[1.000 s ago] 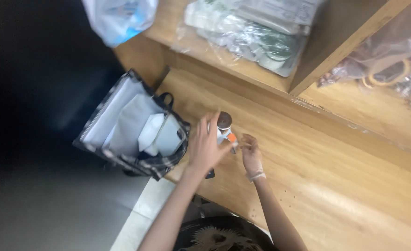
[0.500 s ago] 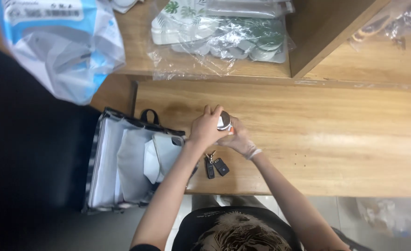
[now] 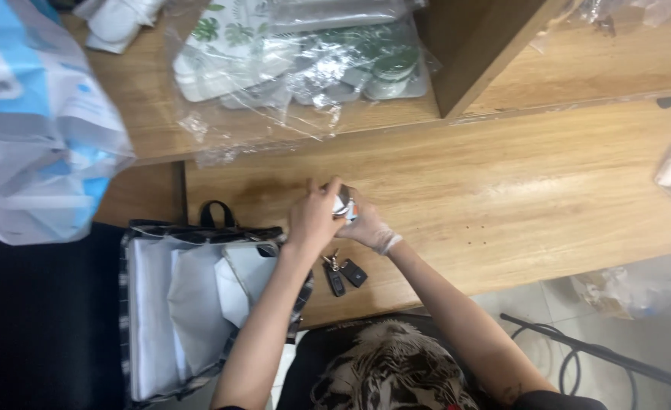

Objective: Prepare a liquid solution and unmold finished wax shapes from a silicone mold.

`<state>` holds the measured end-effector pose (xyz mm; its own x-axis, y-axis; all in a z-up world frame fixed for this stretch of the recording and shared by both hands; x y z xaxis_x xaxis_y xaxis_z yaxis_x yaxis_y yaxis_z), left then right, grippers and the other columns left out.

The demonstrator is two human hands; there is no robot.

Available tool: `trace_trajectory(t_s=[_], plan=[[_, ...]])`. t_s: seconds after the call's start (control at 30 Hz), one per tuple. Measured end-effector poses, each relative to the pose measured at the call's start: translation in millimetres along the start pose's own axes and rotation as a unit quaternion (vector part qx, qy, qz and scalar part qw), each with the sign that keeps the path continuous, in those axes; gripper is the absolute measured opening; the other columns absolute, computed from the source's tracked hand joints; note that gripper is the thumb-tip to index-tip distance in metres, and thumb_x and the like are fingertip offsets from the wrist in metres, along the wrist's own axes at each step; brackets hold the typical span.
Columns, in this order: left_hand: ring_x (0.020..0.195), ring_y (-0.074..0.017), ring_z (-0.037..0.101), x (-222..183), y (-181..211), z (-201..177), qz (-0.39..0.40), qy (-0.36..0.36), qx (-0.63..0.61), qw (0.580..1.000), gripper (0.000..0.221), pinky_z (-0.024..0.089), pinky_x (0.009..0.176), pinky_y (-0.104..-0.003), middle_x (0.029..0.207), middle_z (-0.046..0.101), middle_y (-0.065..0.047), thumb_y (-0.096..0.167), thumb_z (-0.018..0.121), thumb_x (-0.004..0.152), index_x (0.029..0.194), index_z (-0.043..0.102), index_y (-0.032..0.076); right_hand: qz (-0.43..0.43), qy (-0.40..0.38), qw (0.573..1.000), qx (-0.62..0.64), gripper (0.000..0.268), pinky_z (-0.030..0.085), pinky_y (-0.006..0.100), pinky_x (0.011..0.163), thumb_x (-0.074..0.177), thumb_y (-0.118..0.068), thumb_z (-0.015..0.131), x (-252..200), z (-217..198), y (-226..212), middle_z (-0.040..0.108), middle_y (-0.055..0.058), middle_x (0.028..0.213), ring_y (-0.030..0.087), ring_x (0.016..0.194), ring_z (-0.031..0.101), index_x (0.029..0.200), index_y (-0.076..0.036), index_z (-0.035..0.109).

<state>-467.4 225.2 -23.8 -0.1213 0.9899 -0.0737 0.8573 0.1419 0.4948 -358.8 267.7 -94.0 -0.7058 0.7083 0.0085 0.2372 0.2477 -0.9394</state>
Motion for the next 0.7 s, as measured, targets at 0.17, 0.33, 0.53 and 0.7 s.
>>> trace_trajectory(t_s=[0.17,0.33,0.53,0.7], plan=[[0.072,-0.0347,0.075,-9.5,-5.2,-18.3,-0.107,0.084,0.033,0.99,0.09,0.06,0.061,-0.046,0.081,0.073,-0.019,0.064,0.081,0.07,0.129,0.054,0.003,0.039,0.01,0.987,-0.153,0.09,0.058,0.038,0.094,0.062,-0.044,0.094,2.4,-1.2,2.0,0.072,0.012,0.118,0.028,0.108,0.073,0.135,-0.011,0.054],[0.073,-0.0367,0.074,-16.7,14.7,-36.0,-0.204,0.134,0.05,0.968,0.074,0.059,0.062,-0.048,0.082,0.074,-0.019,0.069,0.072,0.079,0.112,0.059,0.005,-0.05,0.031,0.986,-0.155,0.089,0.059,0.039,0.091,0.066,-0.043,0.093,-3.7,-10.8,-8.9,0.073,0.013,0.117,0.03,0.106,0.073,0.138,-0.009,0.056],[0.078,-0.0372,0.073,-56.2,68.3,-58.6,-0.284,0.201,-0.079,0.934,0.069,0.057,0.065,-0.046,0.082,0.075,-0.021,0.069,0.068,0.087,0.114,0.059,0.005,-0.096,0.029,0.988,-0.118,0.087,0.06,0.037,0.093,0.066,-0.038,0.095,-29.4,-63.9,-6.4,0.074,0.013,0.119,0.027,0.107,0.074,0.138,-0.007,0.058],[0.086,-0.0123,0.066,-86.8,28.1,84.0,-0.229,0.182,-0.58,0.761,0.052,0.053,0.067,-0.027,0.114,0.066,-0.023,0.044,0.076,0.092,0.119,0.052,0.007,-0.061,0.047,0.997,-0.025,0.087,0.059,0.036,0.1,0.066,-0.035,0.096,-80.8,-159.1,-1.0,0.075,0.011,0.121,0.021,0.113,0.073,0.137,-0.004,0.055]])
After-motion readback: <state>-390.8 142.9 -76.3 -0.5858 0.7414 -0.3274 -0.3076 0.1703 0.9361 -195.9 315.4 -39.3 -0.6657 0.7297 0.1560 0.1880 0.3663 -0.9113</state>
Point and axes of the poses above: each hand's wrist, its own x-axis towards the middle knuckle, its own z-axis out of the palm, y = z × x, the point moved 7 cm from there along x, towards the middle knuckle
